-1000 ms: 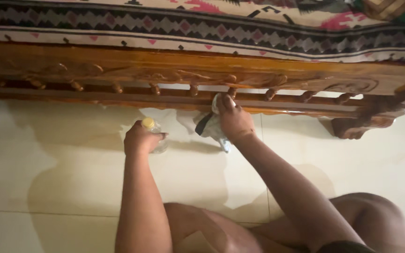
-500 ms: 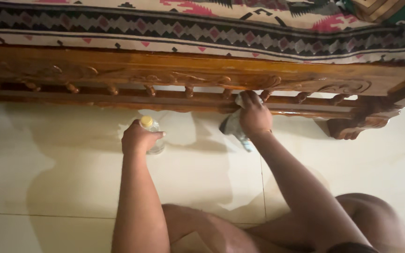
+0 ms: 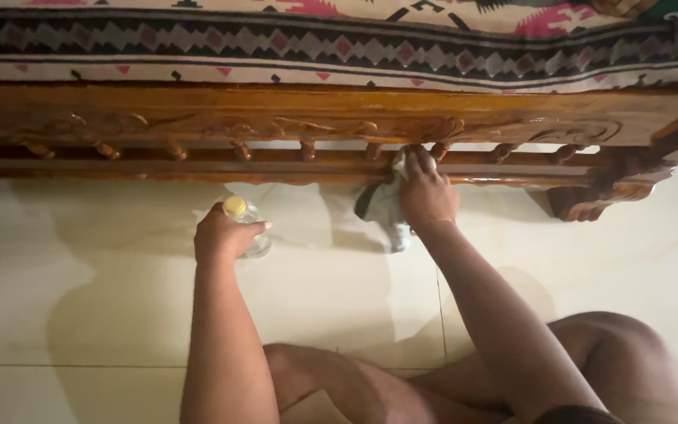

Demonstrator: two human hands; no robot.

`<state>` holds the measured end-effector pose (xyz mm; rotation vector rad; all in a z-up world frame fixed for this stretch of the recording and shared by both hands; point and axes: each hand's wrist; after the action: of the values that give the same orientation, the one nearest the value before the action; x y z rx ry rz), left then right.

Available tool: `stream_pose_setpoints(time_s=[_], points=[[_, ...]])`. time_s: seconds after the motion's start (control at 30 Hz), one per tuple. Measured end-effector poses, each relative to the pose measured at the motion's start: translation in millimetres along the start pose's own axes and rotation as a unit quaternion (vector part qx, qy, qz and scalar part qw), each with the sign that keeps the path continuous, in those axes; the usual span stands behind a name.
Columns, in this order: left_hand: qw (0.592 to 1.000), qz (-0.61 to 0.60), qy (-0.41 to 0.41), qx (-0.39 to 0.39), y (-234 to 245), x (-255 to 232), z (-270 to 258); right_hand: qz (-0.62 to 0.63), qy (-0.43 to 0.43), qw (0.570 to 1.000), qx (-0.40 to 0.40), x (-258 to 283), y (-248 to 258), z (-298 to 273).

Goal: The person sits on the floor and wipes the carved wooden bed frame with a cloth. They periodically apply liquid from a small bottle onto the cloth and continue wiping the lower rail and legs of the bed frame.

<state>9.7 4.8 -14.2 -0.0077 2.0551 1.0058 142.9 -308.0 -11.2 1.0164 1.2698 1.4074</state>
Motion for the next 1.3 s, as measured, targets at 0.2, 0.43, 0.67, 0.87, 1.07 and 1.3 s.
stream_pose_setpoints(time_s=[0.2, 0.43, 0.67, 0.87, 1.07, 1.3], points=[[1.000, 0.003, -0.002, 0.000, 3.3, 2.3, -1.5, -0.009, 0.189, 0.962, -0.197, -40.1, -56.4, -0.4], [1.000, -0.002, -0.013, -0.004, 0.1, -1.6, 1.4, -0.105, 0.063, 0.974, -0.190, -118.3, -47.7, -11.4], [1.000, 0.022, -0.007, -0.005, -4.2, -6.0, 2.2, 0.091, 0.098, 0.977, -0.166, -96.6, -41.2, 9.3], [1.000, 0.009, -0.016, -0.008, -4.2, 5.3, 5.4, 0.051, 0.098, 0.986, -0.123, -101.4, -11.4, 1.0], [0.999, -0.017, -0.043, -0.011, -3.7, 10.9, 3.9, 0.030, 0.097, 0.984, -0.148, -147.9, -21.4, -18.0], [0.996, -0.034, -0.087, -0.009, -0.9, 13.7, 9.0, 0.051, 0.021, 0.969, -0.241, -225.7, -34.3, -25.1]])
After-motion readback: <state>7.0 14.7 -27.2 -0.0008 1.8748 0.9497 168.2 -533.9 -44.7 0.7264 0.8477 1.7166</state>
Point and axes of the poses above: each hand's wrist, its own z-axis towards the middle knuckle, its own y-axis out of the back of the hand, x = y × z, and after that the axes turned 15 degrees about -z, right-handed
